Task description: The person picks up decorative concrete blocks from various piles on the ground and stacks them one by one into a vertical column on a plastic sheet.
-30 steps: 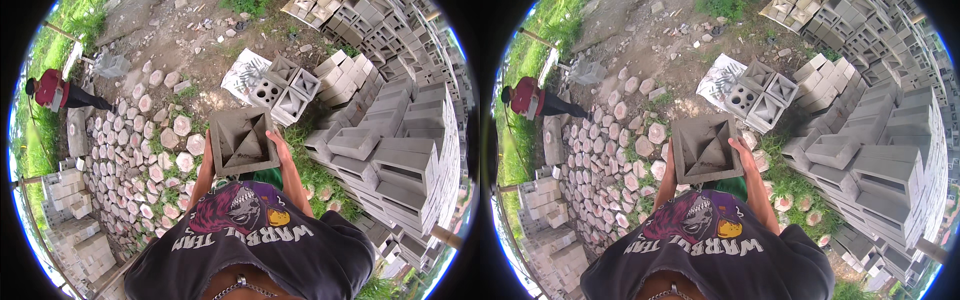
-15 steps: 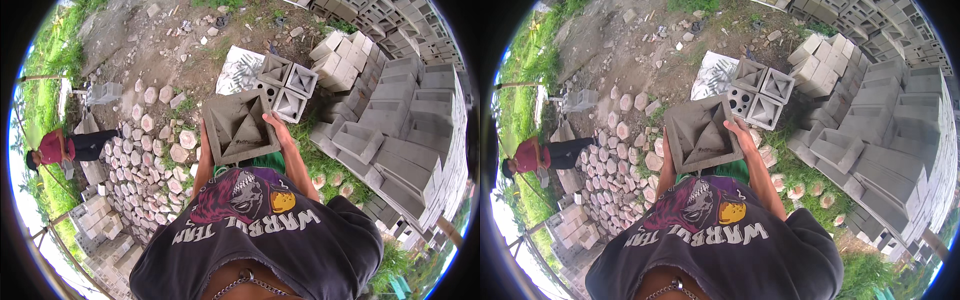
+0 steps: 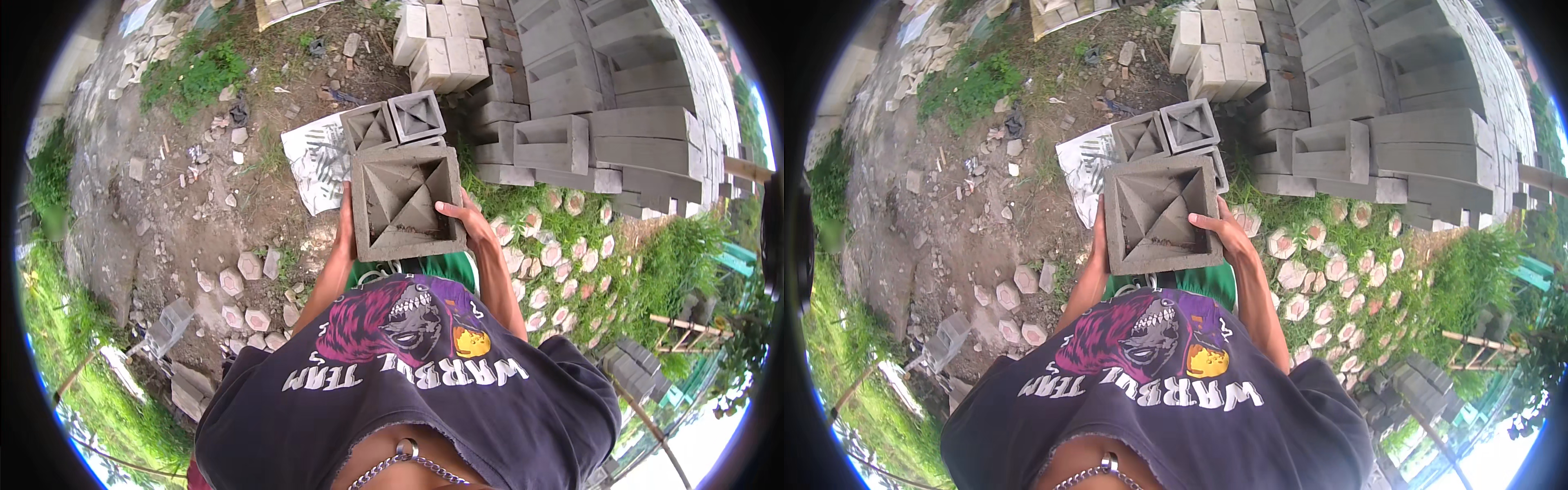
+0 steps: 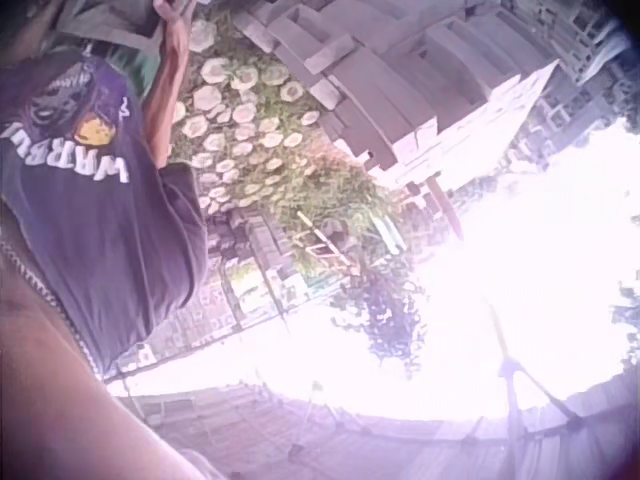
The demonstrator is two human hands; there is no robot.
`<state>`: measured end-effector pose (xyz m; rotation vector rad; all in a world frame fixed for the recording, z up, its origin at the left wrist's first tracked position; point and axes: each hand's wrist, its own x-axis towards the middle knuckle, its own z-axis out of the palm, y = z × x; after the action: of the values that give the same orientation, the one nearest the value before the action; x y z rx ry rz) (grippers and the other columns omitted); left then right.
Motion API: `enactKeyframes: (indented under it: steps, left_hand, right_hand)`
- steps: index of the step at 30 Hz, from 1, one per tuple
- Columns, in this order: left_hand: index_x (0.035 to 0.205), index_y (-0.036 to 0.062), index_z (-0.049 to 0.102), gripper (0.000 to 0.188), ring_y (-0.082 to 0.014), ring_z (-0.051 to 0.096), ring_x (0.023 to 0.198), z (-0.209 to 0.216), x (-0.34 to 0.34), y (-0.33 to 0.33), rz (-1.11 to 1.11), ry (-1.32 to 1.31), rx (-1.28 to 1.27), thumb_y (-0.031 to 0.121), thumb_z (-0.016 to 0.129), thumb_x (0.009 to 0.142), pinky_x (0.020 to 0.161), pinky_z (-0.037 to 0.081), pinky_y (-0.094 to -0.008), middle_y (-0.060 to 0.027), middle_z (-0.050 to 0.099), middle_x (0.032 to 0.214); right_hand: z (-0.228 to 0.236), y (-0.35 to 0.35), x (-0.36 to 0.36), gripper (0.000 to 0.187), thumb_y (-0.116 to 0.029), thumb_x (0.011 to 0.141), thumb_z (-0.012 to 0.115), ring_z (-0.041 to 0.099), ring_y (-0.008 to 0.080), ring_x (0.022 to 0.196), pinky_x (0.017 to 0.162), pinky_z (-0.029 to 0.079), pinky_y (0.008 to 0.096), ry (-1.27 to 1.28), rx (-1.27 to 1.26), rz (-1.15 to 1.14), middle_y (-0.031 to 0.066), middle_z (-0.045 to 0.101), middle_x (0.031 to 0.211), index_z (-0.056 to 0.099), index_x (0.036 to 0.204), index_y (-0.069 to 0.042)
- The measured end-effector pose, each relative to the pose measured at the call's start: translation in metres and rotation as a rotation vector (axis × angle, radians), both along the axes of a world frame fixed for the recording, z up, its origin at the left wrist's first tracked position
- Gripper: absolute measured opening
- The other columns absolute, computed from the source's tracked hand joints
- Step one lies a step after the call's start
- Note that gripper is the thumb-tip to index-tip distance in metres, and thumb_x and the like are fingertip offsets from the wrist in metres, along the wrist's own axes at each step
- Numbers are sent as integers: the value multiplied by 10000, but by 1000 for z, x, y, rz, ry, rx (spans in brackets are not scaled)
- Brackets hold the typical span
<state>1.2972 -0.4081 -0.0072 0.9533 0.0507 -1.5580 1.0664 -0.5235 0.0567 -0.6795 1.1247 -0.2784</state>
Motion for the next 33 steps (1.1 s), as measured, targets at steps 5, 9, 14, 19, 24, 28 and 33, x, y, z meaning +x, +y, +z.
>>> enactKeyframes:
  steps: [5, 9, 14, 19, 24, 28, 33]
  left_hand:
    - [1391, 50, 406, 762, -276, 585, 1091, -9, 24, -48, -304, 2, 172, 647, 319, 924, 880, 506, -394, -166, 538, 1279]
    - [1344, 48, 478, 769, -182, 631, 889, -35, 14, -76, -260, -72, 281, 668, 345, 909, 595, 505, -295, -119, 621, 1149]
    - [1406, 55, 387, 718, -261, 544, 1126, -110, 6, -75, -255, 32, 303, 602, 355, 941, 901, 456, -392, -153, 500, 1327]
    - [1290, 59, 539, 678, -197, 634, 914, -122, -22, -95, -242, 3, 565, 610, 458, 903, 753, 538, -320, -105, 631, 1138]
    - [1312, 53, 504, 645, -204, 620, 985, -194, -26, -118, -355, 22, 626, 549, 517, 900, 844, 500, -347, -98, 628, 1136]
    - [1324, -23, 445, 673, -258, 621, 1024, -259, -8, -137, -1054, -444, 441, 407, 643, 845, 876, 485, -361, -159, 635, 1132]
    - [1052, -44, 579, 437, -421, 631, 872, -305, 5, -144, -1402, -992, 353, 318, 644, 817, 791, 506, -471, -262, 651, 905]
  right_hand:
    - [-23, 7, 0, 1101, -155, 682, 743, 476, 330, 1193, 1030, 371, 379, 53, 111, -174, 236, 422, 1360, 17, 1495, 3]
    - [-65, -1, -8, 1073, -94, 642, 672, 480, 311, 1181, 1002, 385, 366, 100, 126, -273, 223, 440, 1345, 33, 1498, 3]
    - [-91, -31, -12, 986, -40, 645, 609, 531, 275, 1051, 870, 482, 372, 90, 199, -235, 171, 499, 1237, 111, 1496, -36]
    - [-133, -31, -36, 890, 9, 617, 583, 504, 285, 1068, 902, 443, 370, 139, 315, -337, 166, 492, 1209, 255, 1438, -89]
    - [-196, -37, -34, 927, 28, 606, 572, 495, 284, 1063, 884, 449, 370, 235, 263, -395, 152, 473, 1212, 208, 1447, -116]
    - [-255, -25, -22, 895, 40, 611, 566, 487, 289, 1063, 891, 441, 378, 315, 338, -526, 141, 477, 1196, 228, 1424, -119]
    - [-307, -29, -12, 952, 0, 612, 596, 488, 293, 1103, 932, 427, 371, 363, 348, -448, 184, 447, 1274, 174, 1461, -96]
